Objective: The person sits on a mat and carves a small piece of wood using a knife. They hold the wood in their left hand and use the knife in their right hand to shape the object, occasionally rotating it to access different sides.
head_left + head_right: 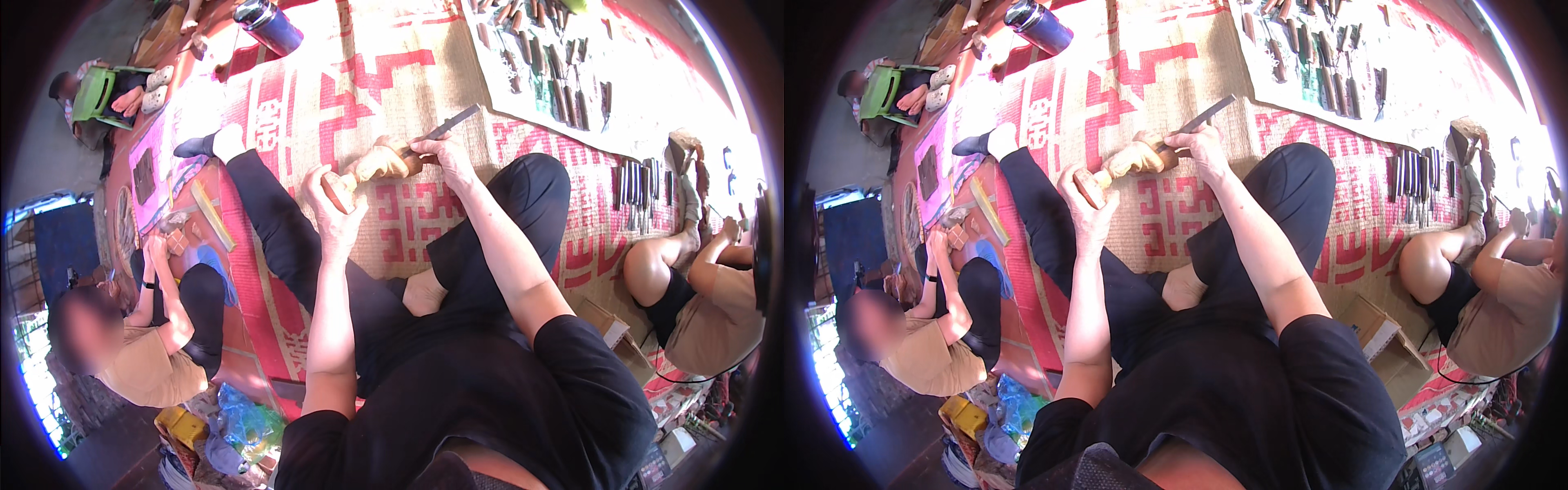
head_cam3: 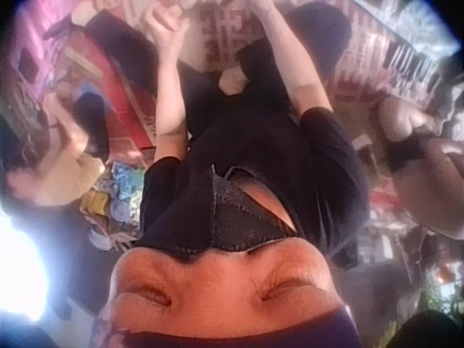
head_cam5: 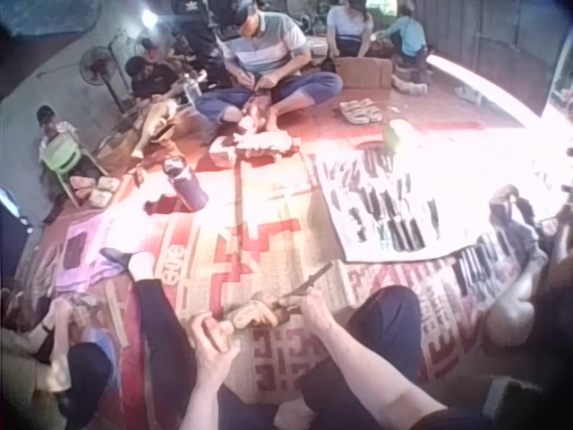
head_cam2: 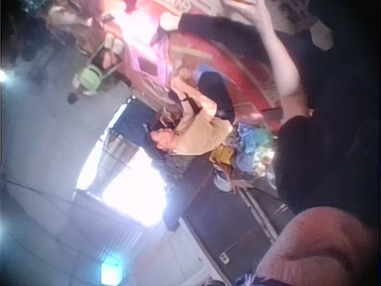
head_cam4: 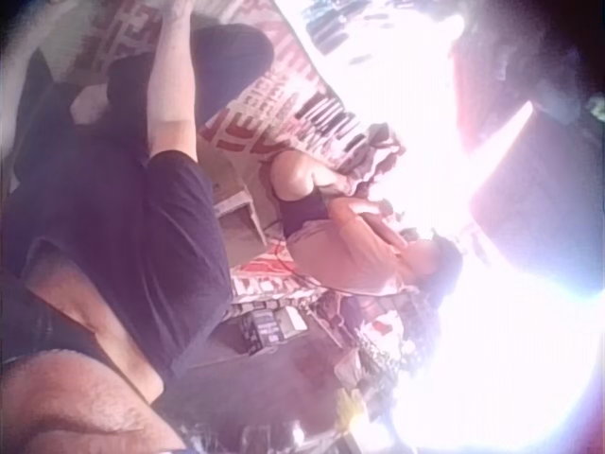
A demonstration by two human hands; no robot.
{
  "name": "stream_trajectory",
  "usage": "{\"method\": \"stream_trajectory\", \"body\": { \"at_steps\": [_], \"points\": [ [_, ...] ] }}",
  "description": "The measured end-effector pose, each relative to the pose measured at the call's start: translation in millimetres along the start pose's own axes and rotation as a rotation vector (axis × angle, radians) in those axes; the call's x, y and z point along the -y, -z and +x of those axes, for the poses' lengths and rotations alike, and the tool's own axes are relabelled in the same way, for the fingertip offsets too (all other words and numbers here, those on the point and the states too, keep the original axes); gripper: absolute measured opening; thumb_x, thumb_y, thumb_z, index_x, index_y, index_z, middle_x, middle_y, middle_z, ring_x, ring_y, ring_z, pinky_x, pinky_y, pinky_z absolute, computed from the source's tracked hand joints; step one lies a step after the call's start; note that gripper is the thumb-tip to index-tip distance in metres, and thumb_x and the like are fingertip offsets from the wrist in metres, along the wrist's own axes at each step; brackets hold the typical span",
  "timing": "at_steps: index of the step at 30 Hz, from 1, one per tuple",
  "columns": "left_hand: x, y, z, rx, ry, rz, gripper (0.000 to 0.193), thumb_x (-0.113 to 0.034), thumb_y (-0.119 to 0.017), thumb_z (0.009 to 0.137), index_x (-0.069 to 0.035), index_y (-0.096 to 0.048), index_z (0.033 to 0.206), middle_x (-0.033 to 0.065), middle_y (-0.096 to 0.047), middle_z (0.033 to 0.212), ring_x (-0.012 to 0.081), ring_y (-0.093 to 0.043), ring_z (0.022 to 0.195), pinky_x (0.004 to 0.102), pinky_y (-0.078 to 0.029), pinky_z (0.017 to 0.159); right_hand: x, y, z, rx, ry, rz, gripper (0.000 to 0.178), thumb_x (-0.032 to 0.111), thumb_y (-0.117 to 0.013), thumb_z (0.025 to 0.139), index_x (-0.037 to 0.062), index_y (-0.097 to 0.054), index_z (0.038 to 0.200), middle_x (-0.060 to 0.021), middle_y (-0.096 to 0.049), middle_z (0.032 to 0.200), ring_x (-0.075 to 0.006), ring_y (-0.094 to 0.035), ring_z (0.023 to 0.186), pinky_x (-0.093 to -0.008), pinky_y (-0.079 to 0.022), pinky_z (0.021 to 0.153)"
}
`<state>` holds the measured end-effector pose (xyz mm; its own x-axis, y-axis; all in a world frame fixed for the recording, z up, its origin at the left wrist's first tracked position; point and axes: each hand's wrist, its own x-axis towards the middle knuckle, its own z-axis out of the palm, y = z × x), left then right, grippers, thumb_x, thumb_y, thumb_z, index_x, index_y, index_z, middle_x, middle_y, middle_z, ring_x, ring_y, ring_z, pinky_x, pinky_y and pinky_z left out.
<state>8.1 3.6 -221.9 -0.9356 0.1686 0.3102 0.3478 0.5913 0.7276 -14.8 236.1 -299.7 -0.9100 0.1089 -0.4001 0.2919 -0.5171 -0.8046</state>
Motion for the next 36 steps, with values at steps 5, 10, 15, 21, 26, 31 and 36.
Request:
{"method": "stream_trajectory", "body": {
  "at_steps": [5, 10, 15, 21, 26, 31, 36],
  "points": [
    [7, 1, -3, -0.011, 0.069, -0.038, 0.080, -0.001, -0.074, 0.064, -0.005, -0.034, 0.133, 0.0162, -0.039, 0.126, 0.0317, -0.040, 0.122, 0.0436, -0.032, 0.107, 11, -13, -13, 0.084, 0.056, -0.156, 0.018, 0.008, -0.073, 0.076, -0.0004, -0.069, 0.092, -0.0089, -0.070, 0.086, -0.0168, -0.065, 0.082, -0.0321, -0.050, 0.079],
    [3, -2, 0, -0.017, 0.060, -0.042, 0.080, 0.001, -0.075, 0.061, -0.006, -0.036, 0.131, 0.0162, -0.038, 0.126, 0.0327, -0.039, 0.122, 0.0451, -0.032, 0.106, 1, 2, 0, 0.001, -0.015, -0.005, 0.019, 0.007, -0.074, 0.074, -0.0006, -0.069, 0.091, -0.0088, -0.070, 0.085, -0.0173, -0.065, 0.083, -0.0310, -0.048, 0.083],
    [8, -1, -2, -0.033, 0.114, -0.053, 0.081, 0.003, -0.076, 0.060, -0.007, -0.037, 0.130, 0.0159, -0.038, 0.126, 0.0332, -0.038, 0.123, 0.0456, -0.032, 0.106, 10, -12, -10, 0.056, 0.057, -0.108, 0.021, 0.007, -0.073, 0.075, -0.0016, -0.069, 0.093, -0.0111, -0.070, 0.087, -0.0178, -0.066, 0.083, -0.0301, -0.051, 0.078],
    [1, -2, 1, -0.015, 0.076, -0.032, 0.081, 0.002, -0.075, 0.061, -0.006, -0.036, 0.131, 0.0164, -0.038, 0.127, 0.0324, -0.039, 0.122, 0.0444, -0.032, 0.107, 7, -3, -3, -0.001, 0.014, -0.106, 0.021, 0.009, -0.074, 0.075, -0.0009, -0.069, 0.093, -0.0092, -0.071, 0.087, -0.0161, -0.065, 0.083, -0.0310, -0.050, 0.081],
    [12, 0, -3, -0.025, 0.142, -0.051, 0.079, -0.002, -0.074, 0.065, -0.005, -0.033, 0.133, 0.0167, -0.038, 0.128, 0.0311, -0.039, 0.122, 0.0431, -0.031, 0.107, 6, -7, -5, 0.049, 0.060, -0.059, 0.018, 0.011, -0.075, 0.074, 0.0005, -0.070, 0.089, -0.0070, -0.070, 0.084, -0.0149, -0.064, 0.081, -0.0312, -0.049, 0.080],
    [9, -2, -1, -0.032, 0.141, -0.053, 0.081, 0.001, -0.075, 0.061, -0.006, -0.036, 0.131, 0.0156, -0.039, 0.127, 0.0319, -0.039, 0.122, 0.0442, -0.032, 0.106, 8, -13, -8, 0.038, 0.082, -0.158, 0.015, 0.011, -0.074, 0.075, 0.0013, -0.070, 0.086, -0.0054, -0.069, 0.081, -0.0142, -0.063, 0.075, -0.0290, -0.047, 0.070],
    [2, -3, 2, -0.042, 0.102, -0.043, 0.081, 0.002, -0.076, 0.059, -0.007, -0.038, 0.130, 0.0157, -0.039, 0.126, 0.0327, -0.039, 0.121, 0.0449, -0.032, 0.106, 2, -1, -2, -0.012, 0.043, -0.083, 0.016, 0.011, -0.074, 0.074, 0.0025, -0.071, 0.088, -0.0053, -0.069, 0.081, -0.0140, -0.062, 0.076, -0.0287, -0.046, 0.072]
  ]
}}
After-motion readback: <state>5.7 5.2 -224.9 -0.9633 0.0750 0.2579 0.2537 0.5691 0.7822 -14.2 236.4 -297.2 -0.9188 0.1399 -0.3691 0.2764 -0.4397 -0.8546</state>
